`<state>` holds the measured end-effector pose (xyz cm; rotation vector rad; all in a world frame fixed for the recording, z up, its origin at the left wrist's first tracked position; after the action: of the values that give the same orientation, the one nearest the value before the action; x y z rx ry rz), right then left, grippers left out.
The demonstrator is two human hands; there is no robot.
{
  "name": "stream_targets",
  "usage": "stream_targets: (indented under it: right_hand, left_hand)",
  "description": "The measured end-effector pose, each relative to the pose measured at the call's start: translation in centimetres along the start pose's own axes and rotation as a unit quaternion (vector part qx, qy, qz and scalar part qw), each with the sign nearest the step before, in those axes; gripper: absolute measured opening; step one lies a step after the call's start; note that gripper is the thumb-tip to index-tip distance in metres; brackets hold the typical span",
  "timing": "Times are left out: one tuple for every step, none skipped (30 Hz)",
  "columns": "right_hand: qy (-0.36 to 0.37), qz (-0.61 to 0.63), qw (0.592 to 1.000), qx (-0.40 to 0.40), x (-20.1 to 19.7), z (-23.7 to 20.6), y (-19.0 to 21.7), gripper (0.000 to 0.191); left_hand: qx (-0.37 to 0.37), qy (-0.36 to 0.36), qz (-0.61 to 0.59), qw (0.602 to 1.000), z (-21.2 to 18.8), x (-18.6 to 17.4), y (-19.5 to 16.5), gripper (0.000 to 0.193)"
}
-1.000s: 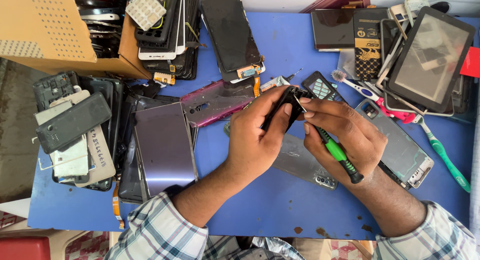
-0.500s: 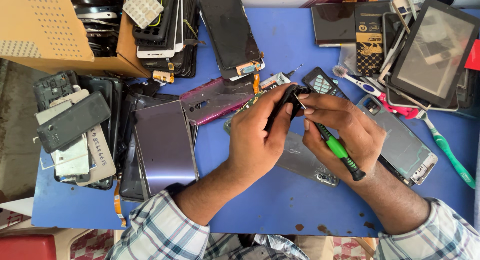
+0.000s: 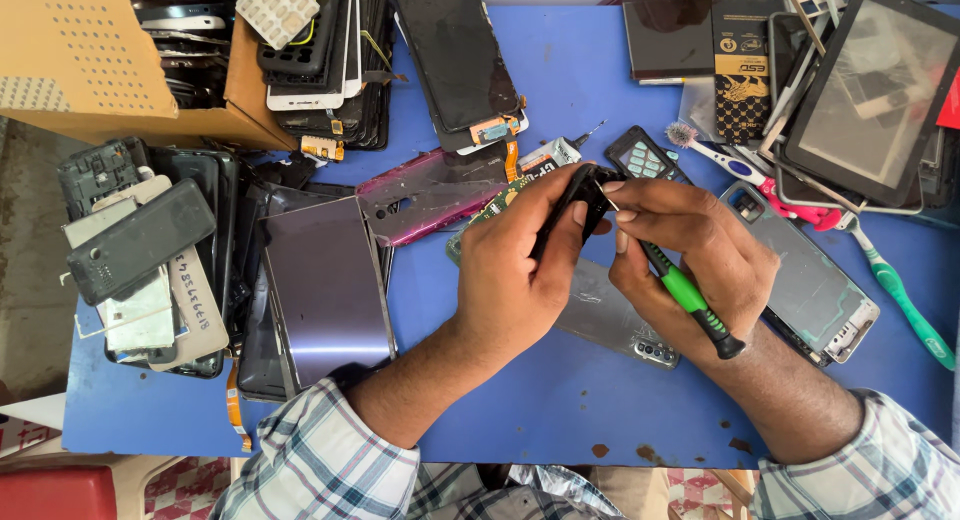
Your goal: The person holds a phone midframe in one hand and uses a green-handled screwdriver to pry and unscrew the housing, working around the edges of the device. They reposition the phone repeatedly to work on different sides, then set it down on the cluttered workbench near the end.
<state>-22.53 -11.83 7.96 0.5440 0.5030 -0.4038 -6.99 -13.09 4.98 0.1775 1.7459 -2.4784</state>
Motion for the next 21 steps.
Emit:
stream_targets:
  right_hand:
    - [0.001,0.001,1.000,-0.001,-0.01,0.00,-0.01,0.027]
    - [0.001,0.001,1.000,-0.002,-0.04,0.01,-0.04,0.027]
    - [0.001,0.001,1.000,-0.002,-0.08,0.01,-0.06,0.027]
    - [0.003,0.006,1.000,-0.002,-0.12,0.00,-0.08,0.027]
    - [0.006,0.010,1.000,-0.003,-0.15,0.01,-0.08,0.027]
    - [0.008,0.015,1.000,-0.003,-0.15,-0.01,-0.07,0.027]
    - [0.009,0.012,1.000,-0.003,-0.12,-0.02,-0.05,0.027]
    - [0.010,0.010,1.000,-0.004,-0.07,-0.04,0.00,0.027]
    - [0.011,0.009,1.000,-0.005,0.00,-0.06,0.05,0.027]
    - [0.008,0.007,1.000,-0.004,0.07,-0.08,0.07,0.027]
    - [0.005,0.005,1.000,-0.004,0.14,-0.09,0.08,0.027]
    - [0.002,0.003,1.000,-0.003,0.16,-0.11,0.09,0.027]
    - [0.001,0.005,1.000,0.002,0.15,-0.14,0.07,0.027]
    - [-0.001,0.008,1.000,0.008,0.12,-0.18,0.06,0.026]
    - [-0.003,0.011,1.000,0.014,0.12,-0.19,0.00,0.026]
    - [-0.004,0.010,1.000,0.013,0.10,-0.17,0.04,0.026]
    - [-0.005,0.008,1.000,0.012,0.09,-0.15,0.02,0.027]
    - [-0.006,0.007,1.000,0.011,0.08,-0.10,0.06,0.027]
    - [-0.011,0.011,1.000,0.010,0.05,-0.04,0.06,0.026]
    - [-0.016,0.015,1.000,0.009,0.04,0.04,0.05,0.026]
    - [-0.022,0.019,1.000,0.008,0.02,0.11,0.06,0.026]
  left_hand:
    - [-0.006,-0.001,-0.003,1.000,0.04,0.01,0.04,0.023]
    - [-0.017,0.001,-0.007,1.000,0.10,0.02,0.13,0.023]
    - [-0.028,0.003,-0.012,1.000,0.15,0.01,0.22,0.022]
    - [-0.040,0.005,-0.018,0.999,0.20,0.03,0.33,0.022]
    - [-0.046,0.004,-0.024,0.999,0.24,-0.05,0.36,0.021]
    - [-0.053,0.002,-0.031,0.998,0.28,-0.09,0.43,0.021]
    - [-0.060,0.000,-0.037,0.998,0.32,-0.18,0.47,0.021]
    - [-0.073,0.004,-0.046,0.996,0.34,-0.20,0.58,0.022]
    - [-0.086,0.007,-0.054,0.995,0.36,-0.20,0.71,0.023]
    - [-0.099,0.011,-0.063,0.993,0.36,-0.20,0.80,0.024]
    - [-0.104,0.014,-0.069,0.992,0.37,-0.19,0.85,0.024]
    - [-0.109,0.018,-0.074,0.991,0.36,-0.16,0.87,0.024]
    - [-0.114,0.022,-0.080,0.990,0.38,-0.11,0.93,0.024]
    - [-0.110,0.023,-0.080,0.990,0.38,-0.09,0.88,0.023]
    - [-0.105,0.025,-0.080,0.991,0.41,-0.07,0.85,0.023]
    - [-0.101,0.026,-0.080,0.991,0.42,-0.05,0.82,0.022]
    - [-0.094,0.025,-0.089,0.991,0.46,-0.06,0.79,0.022]
    - [-0.087,0.024,-0.098,0.991,0.48,-0.10,0.74,0.023]
    - [-0.080,0.022,-0.107,0.991,0.52,-0.14,0.71,0.023]
    - [-0.084,0.022,-0.099,0.991,0.54,-0.15,0.77,0.023]
    - [-0.088,0.022,-0.091,0.992,0.55,-0.16,0.83,0.024]
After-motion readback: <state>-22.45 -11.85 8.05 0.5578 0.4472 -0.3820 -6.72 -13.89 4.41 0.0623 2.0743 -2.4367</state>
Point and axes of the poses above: each hand's wrist, its own z-axis towards the middle knuckle, its own x-axis out of the palm, y = z × x, the point moved 5 cm from there along z, towards the middle knuckle, and after that the axes turned 6 degrees about -x, right-handed, at the moved point
